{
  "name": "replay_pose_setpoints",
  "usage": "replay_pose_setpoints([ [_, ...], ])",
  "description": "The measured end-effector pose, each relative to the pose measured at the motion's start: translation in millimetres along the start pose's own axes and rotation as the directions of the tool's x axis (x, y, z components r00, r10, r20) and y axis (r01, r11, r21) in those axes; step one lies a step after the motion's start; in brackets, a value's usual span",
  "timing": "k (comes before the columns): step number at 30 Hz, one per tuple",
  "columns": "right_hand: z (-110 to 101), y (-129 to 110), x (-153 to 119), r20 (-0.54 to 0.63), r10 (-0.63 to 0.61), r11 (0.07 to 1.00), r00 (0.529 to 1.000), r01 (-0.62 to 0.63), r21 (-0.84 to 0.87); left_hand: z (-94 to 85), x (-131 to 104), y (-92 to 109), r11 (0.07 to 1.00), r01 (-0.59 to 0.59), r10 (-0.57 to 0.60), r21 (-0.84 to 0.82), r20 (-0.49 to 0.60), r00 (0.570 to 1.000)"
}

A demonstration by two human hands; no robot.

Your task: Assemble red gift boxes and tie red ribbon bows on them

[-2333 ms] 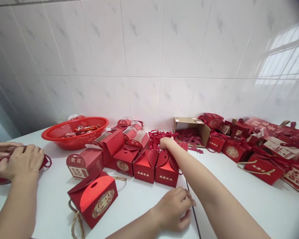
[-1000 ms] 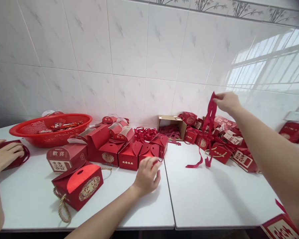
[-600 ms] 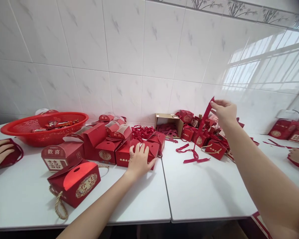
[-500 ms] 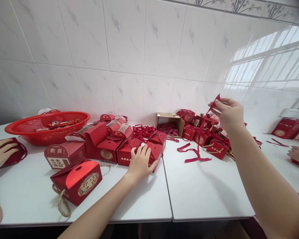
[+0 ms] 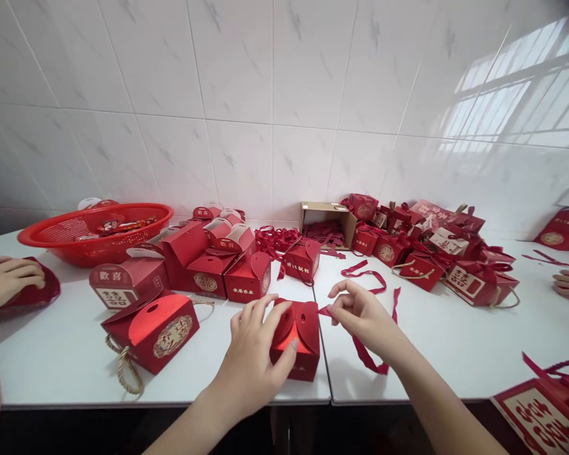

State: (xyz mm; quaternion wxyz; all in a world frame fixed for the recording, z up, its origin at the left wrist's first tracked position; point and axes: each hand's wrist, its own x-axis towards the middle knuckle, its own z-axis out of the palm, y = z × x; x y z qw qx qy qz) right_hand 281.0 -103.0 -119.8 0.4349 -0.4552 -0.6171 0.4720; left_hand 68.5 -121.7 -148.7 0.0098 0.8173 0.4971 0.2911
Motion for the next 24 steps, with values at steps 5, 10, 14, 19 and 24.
replay_pose_setpoints([
  [5, 10.5, 6.2, 8.2, 0.047, -0.006, 1.000, 0.999, 0.006, -0.008, 7.2, 16.2, 1.0, 0.998, 0.042, -0.038, -0.056, 0.065, 0.997],
  [10, 14.9, 5.5, 10.9, 0.043, 0.007, 0.997, 0.999, -0.003, -0.073, 10.1, 23.6, 3.1, 0.991, 0.085, -0.077, -0.105, 0.082, 0.994],
  [14, 18.8, 7.9, 13.7, 0.063, -0.011, 0.997, 0.998, 0.016, -0.077, 11.6, 26.6, 2.5, 0.977, 0.100, -0.084, -0.190, 0.089, 0.992],
  [19, 21.8, 9.2, 14.9, 0.104, -0.028, 0.987, 0.994, 0.044, -0.154, 13.5, 29.1, 3.5, 0.948, 0.112, -0.102, -0.299, 0.050, 0.994],
  [24, 15.7, 7.9, 12.4, 0.041, -0.233, 0.894, 0.972, 0.231, -0.383, 9.7, 31.4, 3.1, 0.906, 0.078, -0.096, -0.415, -0.022, 0.995],
])
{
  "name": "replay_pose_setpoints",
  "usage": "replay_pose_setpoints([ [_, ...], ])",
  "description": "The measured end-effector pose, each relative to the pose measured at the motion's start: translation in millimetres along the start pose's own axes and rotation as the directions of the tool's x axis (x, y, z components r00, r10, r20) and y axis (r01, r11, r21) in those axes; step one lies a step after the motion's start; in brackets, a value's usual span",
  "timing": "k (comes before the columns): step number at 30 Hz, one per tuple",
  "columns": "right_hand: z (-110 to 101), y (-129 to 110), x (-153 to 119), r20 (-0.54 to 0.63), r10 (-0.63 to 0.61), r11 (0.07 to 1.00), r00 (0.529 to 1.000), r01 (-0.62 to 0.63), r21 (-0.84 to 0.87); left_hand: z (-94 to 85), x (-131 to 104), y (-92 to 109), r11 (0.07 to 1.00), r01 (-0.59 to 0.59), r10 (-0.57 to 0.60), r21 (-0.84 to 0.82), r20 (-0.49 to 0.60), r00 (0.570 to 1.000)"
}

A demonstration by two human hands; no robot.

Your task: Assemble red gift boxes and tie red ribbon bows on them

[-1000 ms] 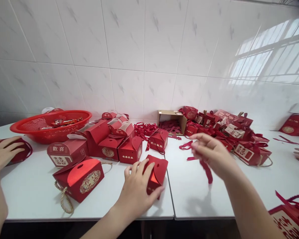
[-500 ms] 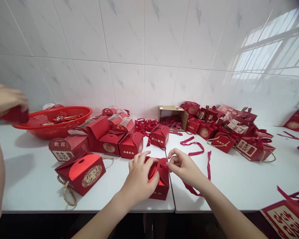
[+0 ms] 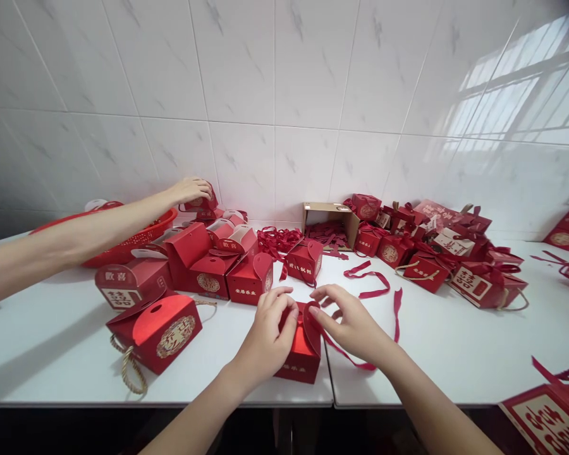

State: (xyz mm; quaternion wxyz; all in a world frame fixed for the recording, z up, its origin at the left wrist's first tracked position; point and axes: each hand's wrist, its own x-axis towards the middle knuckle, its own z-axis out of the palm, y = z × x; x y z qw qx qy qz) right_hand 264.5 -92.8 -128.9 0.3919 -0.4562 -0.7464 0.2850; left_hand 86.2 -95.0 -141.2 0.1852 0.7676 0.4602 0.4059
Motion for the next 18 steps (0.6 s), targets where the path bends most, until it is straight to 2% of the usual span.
replay_pose_setpoints([
  [2, 0.0, -1.5, 0.6, 0.001, -0.118, 0.992, 0.993, 0.118, -0.038, -3.7, 1.0, 2.9, 0.999, -0.022, 0.021, -0.026, -0.049, 0.999],
  [5, 4.5, -7.6, 3.9, -0.005, -0.228, 0.973, 0.974, 0.228, 0.034, -11.3, 1.0, 10.3, 0.997, -0.076, 0.072, -0.029, -0.116, 0.991],
  [7, 5.7, -13.9, 5.4, -0.073, -0.218, 0.970, 0.973, 0.224, 0.090, -17.2, -1.2, 14.3, 0.994, -0.107, 0.105, -0.006, -0.152, 0.983],
  [10, -2.9, -25.9, 0.3, -0.266, -0.147, 0.964, 0.953, 0.198, 0.176, -25.2, -8.2, 13.6, 0.993, -0.093, 0.103, 0.072, -0.142, 0.985],
  [13, -21.1, -40.2, -15.0, -0.492, -0.121, 0.919, 0.862, 0.285, 0.274, -29.2, -17.1, 4.6, 0.991, -0.019, 0.026, 0.136, -0.052, 0.998],
  [16, -33.8, -52.0, -27.6, -0.663, -0.104, 0.885, 0.741, 0.373, 0.278, -28.1, -23.7, -6.2, 0.994, 0.098, -0.096, 0.043, -0.046, 0.994],
  [17, -34.3, -53.9, -28.3, -0.677, -0.117, 0.894, 0.727, 0.374, 0.246, -26.9, -25.2, -9.2, 0.990, 0.142, -0.143, -0.022, -0.066, 0.987],
  [18, -32.4, -54.5, -26.8, -0.662, -0.140, 0.913, 0.736, 0.354, 0.201, -25.4, -26.4, -11.9, 0.979, 0.182, -0.191, -0.094, -0.091, 0.977],
])
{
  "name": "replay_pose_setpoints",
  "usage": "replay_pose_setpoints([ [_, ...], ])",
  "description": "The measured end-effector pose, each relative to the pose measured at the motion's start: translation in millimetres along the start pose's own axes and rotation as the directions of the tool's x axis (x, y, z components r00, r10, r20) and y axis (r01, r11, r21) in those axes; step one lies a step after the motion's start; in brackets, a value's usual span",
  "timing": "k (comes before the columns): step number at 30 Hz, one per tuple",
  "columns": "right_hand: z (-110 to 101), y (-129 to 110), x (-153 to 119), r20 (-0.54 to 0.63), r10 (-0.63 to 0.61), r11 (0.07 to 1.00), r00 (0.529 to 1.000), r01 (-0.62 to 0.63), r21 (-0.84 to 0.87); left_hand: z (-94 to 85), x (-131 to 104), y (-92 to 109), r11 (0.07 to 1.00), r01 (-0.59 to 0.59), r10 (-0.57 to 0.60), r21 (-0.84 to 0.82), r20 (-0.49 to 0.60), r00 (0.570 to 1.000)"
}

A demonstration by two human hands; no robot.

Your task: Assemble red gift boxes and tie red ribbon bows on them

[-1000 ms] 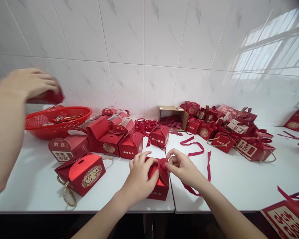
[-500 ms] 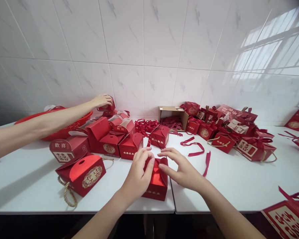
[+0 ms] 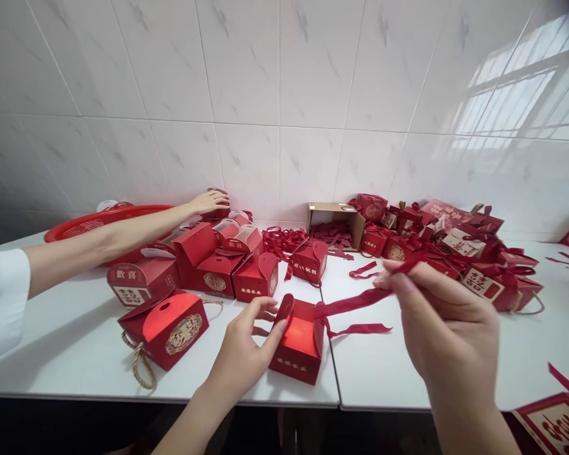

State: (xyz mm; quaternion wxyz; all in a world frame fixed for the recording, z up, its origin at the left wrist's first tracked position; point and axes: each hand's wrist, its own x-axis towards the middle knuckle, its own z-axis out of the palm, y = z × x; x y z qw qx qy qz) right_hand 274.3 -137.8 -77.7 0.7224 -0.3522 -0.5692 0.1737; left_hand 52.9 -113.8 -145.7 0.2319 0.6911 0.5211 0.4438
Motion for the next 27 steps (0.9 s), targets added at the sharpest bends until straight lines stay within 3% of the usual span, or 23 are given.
replay_pose_setpoints([
  [3, 19.5, 15.5, -2.4, 0.222, -0.021, 0.978, 0.975, 0.066, -0.198, 3.7, -1.5, -7.1, 0.976, 0.099, -0.117, -0.193, -0.082, 0.990],
  [6, 44.5, 41.8, -9.9, 0.456, 0.004, 0.940, 0.890, 0.152, -0.305, 6.4, -2.2, -11.8, 0.940, 0.140, -0.187, -0.311, -0.125, 0.974],
  [9, 60.5, 60.7, -19.0, 0.569, 0.056, 0.911, 0.820, 0.191, -0.365, 7.8, -2.8, -13.7, 0.915, 0.153, -0.220, -0.373, -0.144, 0.965],
  [17, 64.2, 62.1, -22.3, 0.656, 0.151, 0.838, 0.739, 0.256, -0.481, 9.1, -6.7, -13.6, 0.895, 0.153, -0.231, -0.419, -0.143, 0.962],
  [27, 68.0, 53.1, -19.6, 0.674, 0.189, 0.803, 0.714, 0.282, -0.525, 12.8, -11.9, -7.2, 0.903, 0.138, -0.197, -0.407, -0.107, 0.975],
])
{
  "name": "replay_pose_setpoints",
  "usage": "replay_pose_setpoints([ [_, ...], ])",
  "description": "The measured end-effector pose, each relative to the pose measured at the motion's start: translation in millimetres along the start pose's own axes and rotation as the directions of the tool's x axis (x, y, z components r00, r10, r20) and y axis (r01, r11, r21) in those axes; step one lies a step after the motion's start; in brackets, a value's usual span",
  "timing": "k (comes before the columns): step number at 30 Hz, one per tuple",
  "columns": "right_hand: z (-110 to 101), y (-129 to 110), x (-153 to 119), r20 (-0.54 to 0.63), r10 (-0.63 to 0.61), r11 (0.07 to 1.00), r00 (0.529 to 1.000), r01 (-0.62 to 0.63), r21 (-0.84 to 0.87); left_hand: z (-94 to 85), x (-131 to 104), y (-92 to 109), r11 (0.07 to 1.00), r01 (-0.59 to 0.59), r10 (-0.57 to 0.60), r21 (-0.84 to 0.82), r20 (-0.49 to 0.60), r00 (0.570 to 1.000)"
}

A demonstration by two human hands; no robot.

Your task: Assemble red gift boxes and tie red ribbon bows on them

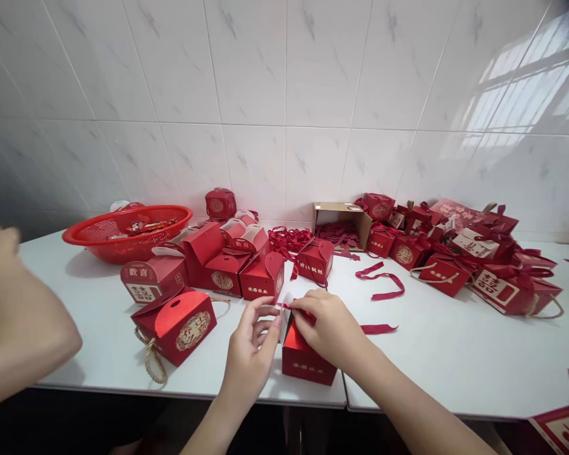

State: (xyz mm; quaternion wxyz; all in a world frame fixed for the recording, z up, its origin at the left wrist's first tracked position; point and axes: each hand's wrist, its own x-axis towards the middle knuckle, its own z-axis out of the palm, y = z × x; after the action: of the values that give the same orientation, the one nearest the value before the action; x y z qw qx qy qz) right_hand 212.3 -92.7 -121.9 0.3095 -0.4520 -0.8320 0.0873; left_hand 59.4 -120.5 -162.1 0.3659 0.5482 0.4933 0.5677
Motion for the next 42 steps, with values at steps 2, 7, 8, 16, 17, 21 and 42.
replay_pose_setpoints([
  [2, -0.7, -1.6, 0.1, 0.000, 0.002, 1.000, 1.000, -0.002, -0.023, 0.4, -1.6, 2.1, 1.000, -0.002, 0.001, 0.004, 0.019, 1.000],
  [7, 0.9, -2.8, -0.2, -0.013, -0.014, 0.996, 1.000, 0.013, -0.089, 0.7, -3.9, 5.5, 0.998, 0.005, -0.009, 0.059, 0.063, 0.998],
  [8, 1.4, -2.5, -0.3, -0.021, -0.021, 0.996, 1.000, 0.019, -0.083, 0.6, -4.0, 5.7, 0.997, 0.004, -0.009, 0.080, 0.066, 0.998],
  [16, -23.4, 15.9, -26.1, -0.317, 0.045, 0.984, 0.947, 0.012, 0.176, -30.2, 2.8, -23.4, 0.899, 0.069, -0.056, 0.433, -0.044, 0.997],
  [17, -28.6, 21.5, -33.7, -0.328, 0.088, 0.980, 0.941, -0.024, 0.196, -38.7, 2.7, -31.2, 0.846, 0.093, -0.067, 0.525, -0.069, 0.995],
  [21, -36.9, 46.0, -62.1, -0.257, 0.261, 0.951, 0.930, -0.202, 0.235, -64.9, -2.1, -56.0, 0.643, 0.179, -0.097, 0.745, -0.153, 0.983],
  [42, 3.7, 76.9, -55.3, 0.282, 0.344, 0.221, 0.896, -0.369, 0.903, 0.5, 40.7, -10.0, 0.972, 0.070, -0.148, 0.226, 0.351, 0.925],
])
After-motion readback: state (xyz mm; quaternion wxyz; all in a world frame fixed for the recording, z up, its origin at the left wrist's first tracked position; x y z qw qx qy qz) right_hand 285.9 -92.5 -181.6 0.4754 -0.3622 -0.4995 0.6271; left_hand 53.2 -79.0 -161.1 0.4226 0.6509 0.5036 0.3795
